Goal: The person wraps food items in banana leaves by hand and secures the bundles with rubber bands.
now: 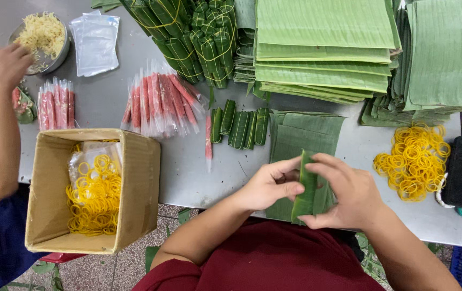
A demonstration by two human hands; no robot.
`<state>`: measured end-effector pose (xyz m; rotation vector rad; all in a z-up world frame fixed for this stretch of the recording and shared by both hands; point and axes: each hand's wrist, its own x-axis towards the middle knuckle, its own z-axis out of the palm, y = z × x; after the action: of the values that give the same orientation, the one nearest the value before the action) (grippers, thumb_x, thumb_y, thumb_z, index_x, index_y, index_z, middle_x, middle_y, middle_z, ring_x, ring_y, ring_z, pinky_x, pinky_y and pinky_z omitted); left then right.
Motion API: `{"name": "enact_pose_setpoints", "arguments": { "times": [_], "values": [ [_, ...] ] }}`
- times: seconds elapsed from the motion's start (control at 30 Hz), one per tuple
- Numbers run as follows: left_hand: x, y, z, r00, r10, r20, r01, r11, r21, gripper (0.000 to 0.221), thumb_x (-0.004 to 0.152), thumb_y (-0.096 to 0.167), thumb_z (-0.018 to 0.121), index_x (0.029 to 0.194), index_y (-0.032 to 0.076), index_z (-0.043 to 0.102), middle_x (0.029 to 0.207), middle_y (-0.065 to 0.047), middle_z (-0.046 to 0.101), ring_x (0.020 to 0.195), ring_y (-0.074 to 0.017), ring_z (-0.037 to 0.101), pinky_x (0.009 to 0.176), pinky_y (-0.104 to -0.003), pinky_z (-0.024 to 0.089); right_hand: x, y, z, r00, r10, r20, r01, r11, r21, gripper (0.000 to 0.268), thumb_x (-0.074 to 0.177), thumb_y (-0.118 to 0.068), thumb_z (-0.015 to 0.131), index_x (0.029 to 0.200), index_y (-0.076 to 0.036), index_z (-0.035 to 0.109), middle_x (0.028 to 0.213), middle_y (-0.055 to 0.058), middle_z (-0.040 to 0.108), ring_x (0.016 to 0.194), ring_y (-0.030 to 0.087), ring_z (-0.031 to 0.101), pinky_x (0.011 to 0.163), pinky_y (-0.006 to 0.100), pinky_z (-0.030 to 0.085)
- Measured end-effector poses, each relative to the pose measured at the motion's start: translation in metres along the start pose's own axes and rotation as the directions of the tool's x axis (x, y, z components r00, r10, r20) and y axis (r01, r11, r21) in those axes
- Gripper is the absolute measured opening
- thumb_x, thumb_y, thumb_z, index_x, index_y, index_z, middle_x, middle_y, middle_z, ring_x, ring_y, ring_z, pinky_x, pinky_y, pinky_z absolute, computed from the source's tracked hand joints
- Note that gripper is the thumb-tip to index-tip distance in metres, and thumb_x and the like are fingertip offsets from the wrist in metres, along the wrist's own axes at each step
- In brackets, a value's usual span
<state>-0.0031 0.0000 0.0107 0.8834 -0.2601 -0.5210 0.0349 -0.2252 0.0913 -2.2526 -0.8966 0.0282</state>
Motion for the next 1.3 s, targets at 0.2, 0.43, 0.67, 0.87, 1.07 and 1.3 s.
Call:
{"name": "enact_pose_setpoints", "arguments": {
  "times": [0.2, 0.43, 0.67, 0.87, 1.07, 1.3],
  "values": [
    [-0.004, 0.027, 0.008, 0.974, 0.208, 0.086, -0.222, 0.819, 0.53, 0.107, 0.077, 0.027, 0.089, 0.161, 0.006, 0.027, 0.139, -0.012, 0.062, 0.126, -0.0232, 0.064, 0.107, -0.039, 0.056, -0.004, -0.006, -0.006, 0.998, -0.028, -0.051, 0.038, 0.978, 0.206, 0.066, 0.069, -0.044, 0.082, 0.126, -0.013, 0.07, 0.141, 0.021, 0.062, 0.076, 0.022, 0.07, 0.068, 0.031, 0.056],
    [-0.005, -0.011, 0.013, 0.978, 0.192, -0.078, -0.163, 0.945, 0.285, 0.087, 0.086, 0.026, 0.081, 0.155, 0.005, 0.033, 0.148, -0.009, 0.05, 0.141, -0.0229, 0.053, 0.121, -0.04, 0.044, 0.01, -0.018, 0.011, 0.899, -0.41, -0.156, 0.416, 0.909, 0.012, 0.065, 0.101, -0.049, 0.051, 0.131, 0.008, 0.057, 0.135, 0.024, 0.057, 0.12, 0.043, 0.06, 0.107, 0.052, 0.044],
    [0.005, -0.051, -0.008, 0.988, -0.066, 0.141, 0.084, 0.989, -0.123, 0.079, 0.096, 0.036, 0.083, 0.151, -0.001, 0.04, 0.132, -0.012, 0.056, 0.124, -0.0192, 0.058, 0.112, -0.039, 0.051, -0.008, -0.016, 0.023, 0.945, -0.227, -0.233, 0.281, 0.932, 0.229, 0.024, 0.09, -0.019, 0.068, 0.108, -0.004, 0.068, 0.109, 0.01, 0.071, 0.109, 0.03, 0.069, 0.109, 0.049, 0.052],
    [0.003, -0.064, -0.016, 0.953, -0.199, 0.23, 0.241, 0.955, -0.171, 0.084, 0.1, 0.064, 0.066, 0.147, -0.004, 0.052, 0.13, -0.013, 0.066, 0.117, -0.0229, 0.067, 0.092, -0.038, 0.059, 0.003, -0.026, 0.009, 0.924, -0.312, -0.221, 0.303, 0.95, -0.072, 0.025, 0.079, -0.016, 0.078, 0.102, -0.011, 0.07, 0.106, 0.006, 0.074, 0.112, 0.027, 0.067, 0.106, 0.051, 0.046],
    [0.004, -0.007, 0.003, 0.997, -0.071, -0.008, 0.071, 0.972, 0.226, 0.078, 0.092, 0.039, 0.077, 0.147, -0.003, 0.042, 0.115, -0.011, 0.066, 0.11, -0.0234, 0.065, 0.094, -0.04, 0.054, -0.003, -0.013, 0.014, 0.967, -0.189, -0.17, 0.192, 0.981, 0.007, 0.037, 0.083, -0.025, 0.073, 0.112, -0.004, 0.067, 0.118, 0.014, 0.071, 0.119, 0.033, 0.062, 0.102, 0.048, 0.046],
    [-0.003, 0.063, 0.036, 0.95, 0.153, 0.272, -0.276, 0.006, 0.961, 0.105, 0.063, 0.039, 0.09, 0.147, 0.003, 0.041, 0.079, -0.002, 0.065, 0.084, -0.0243, 0.068, 0.122, -0.055, 0.033, -0.039, 0.05, 0.045, 0.83, 0.545, 0.117, -0.49, 0.613, 0.62, 0.032, 0.099, -0.018, 0.061, 0.12, 0.004, 0.072, 0.106, 0.011, 0.075, 0.099, 0.017, 0.065, 0.09, 0.033, 0.051]
  ]
}}
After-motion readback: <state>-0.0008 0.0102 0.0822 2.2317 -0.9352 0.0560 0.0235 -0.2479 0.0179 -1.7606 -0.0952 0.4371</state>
